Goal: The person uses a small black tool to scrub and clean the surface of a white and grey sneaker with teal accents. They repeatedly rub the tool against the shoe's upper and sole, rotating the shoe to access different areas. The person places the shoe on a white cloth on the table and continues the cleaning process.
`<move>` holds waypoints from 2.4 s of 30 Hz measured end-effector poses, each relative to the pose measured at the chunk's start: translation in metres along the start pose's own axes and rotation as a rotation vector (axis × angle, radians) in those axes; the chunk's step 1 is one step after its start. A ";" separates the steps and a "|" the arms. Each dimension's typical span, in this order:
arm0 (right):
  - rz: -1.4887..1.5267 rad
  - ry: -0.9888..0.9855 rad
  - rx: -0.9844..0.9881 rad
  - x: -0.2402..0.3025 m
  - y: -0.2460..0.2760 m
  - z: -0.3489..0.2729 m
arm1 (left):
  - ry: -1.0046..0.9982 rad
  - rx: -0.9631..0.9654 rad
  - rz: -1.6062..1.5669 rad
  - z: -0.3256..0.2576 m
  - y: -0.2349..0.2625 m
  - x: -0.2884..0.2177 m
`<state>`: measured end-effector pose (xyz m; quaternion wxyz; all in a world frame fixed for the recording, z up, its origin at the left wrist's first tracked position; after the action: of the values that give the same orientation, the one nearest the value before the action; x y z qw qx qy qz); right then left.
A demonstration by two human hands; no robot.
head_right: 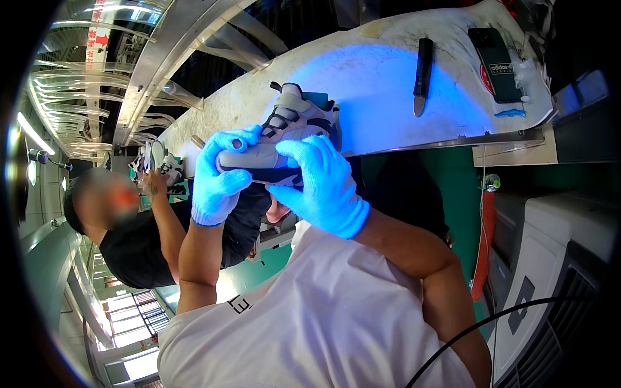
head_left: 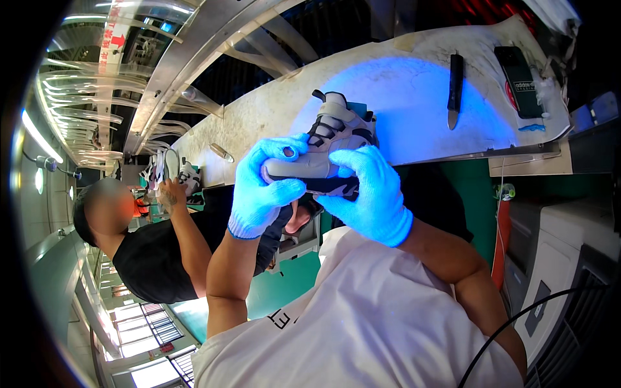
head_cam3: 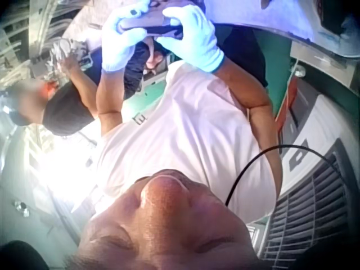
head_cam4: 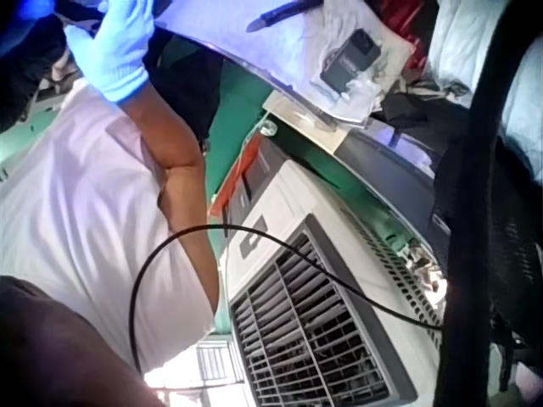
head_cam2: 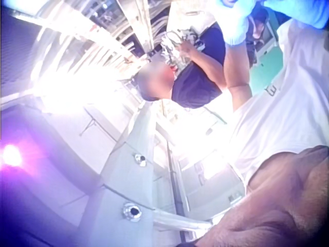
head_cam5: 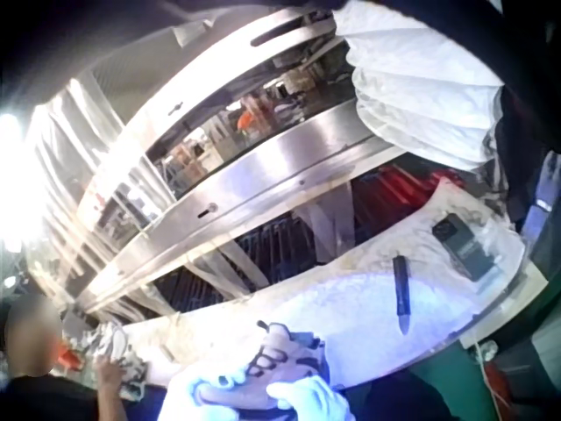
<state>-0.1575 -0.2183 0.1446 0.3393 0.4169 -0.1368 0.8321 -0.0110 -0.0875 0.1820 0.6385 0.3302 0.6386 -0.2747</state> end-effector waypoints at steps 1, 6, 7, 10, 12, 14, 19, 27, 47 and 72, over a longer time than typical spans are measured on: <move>0.006 -0.021 0.022 -0.004 -0.004 0.001 | 0.004 0.009 0.025 0.001 0.001 -0.002; 0.052 -0.166 0.134 -0.022 -0.023 0.011 | -0.069 0.046 0.648 0.009 -0.016 -0.038; 0.038 -0.167 0.127 -0.022 -0.024 0.015 | -0.043 0.039 0.663 0.011 -0.013 -0.036; 0.023 -0.157 0.098 -0.024 -0.023 0.017 | 0.025 0.018 0.670 0.022 -0.006 -0.033; -0.030 -0.141 0.070 -0.023 -0.021 0.007 | 0.116 0.012 0.594 0.024 -0.003 -0.028; -0.105 -0.139 0.079 -0.023 -0.017 0.003 | 0.103 0.029 0.629 0.029 0.003 -0.028; -0.013 -0.175 0.103 -0.033 -0.016 0.001 | 0.103 0.057 0.594 0.036 0.004 -0.029; -0.050 -0.185 0.111 -0.047 -0.017 0.010 | 0.009 0.188 0.676 0.051 0.006 -0.032; -0.176 -0.332 0.325 -0.076 -0.051 0.021 | 0.714 0.572 1.158 0.113 -0.004 0.032; -0.067 -0.275 -0.018 -0.063 0.015 -0.012 | -0.095 0.567 0.975 0.068 -0.045 -0.046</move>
<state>-0.1484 -0.2516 0.0886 0.3486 0.5281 -0.1754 0.7542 -0.0042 -0.1723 0.2227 0.6058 0.7328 0.2842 -0.1232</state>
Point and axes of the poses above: each hand's wrist, its own z-axis towards the middle knuckle, its own y-axis out of the back of the hand, x = y × z, the point moved 10 cm from there along z, towards the middle knuckle
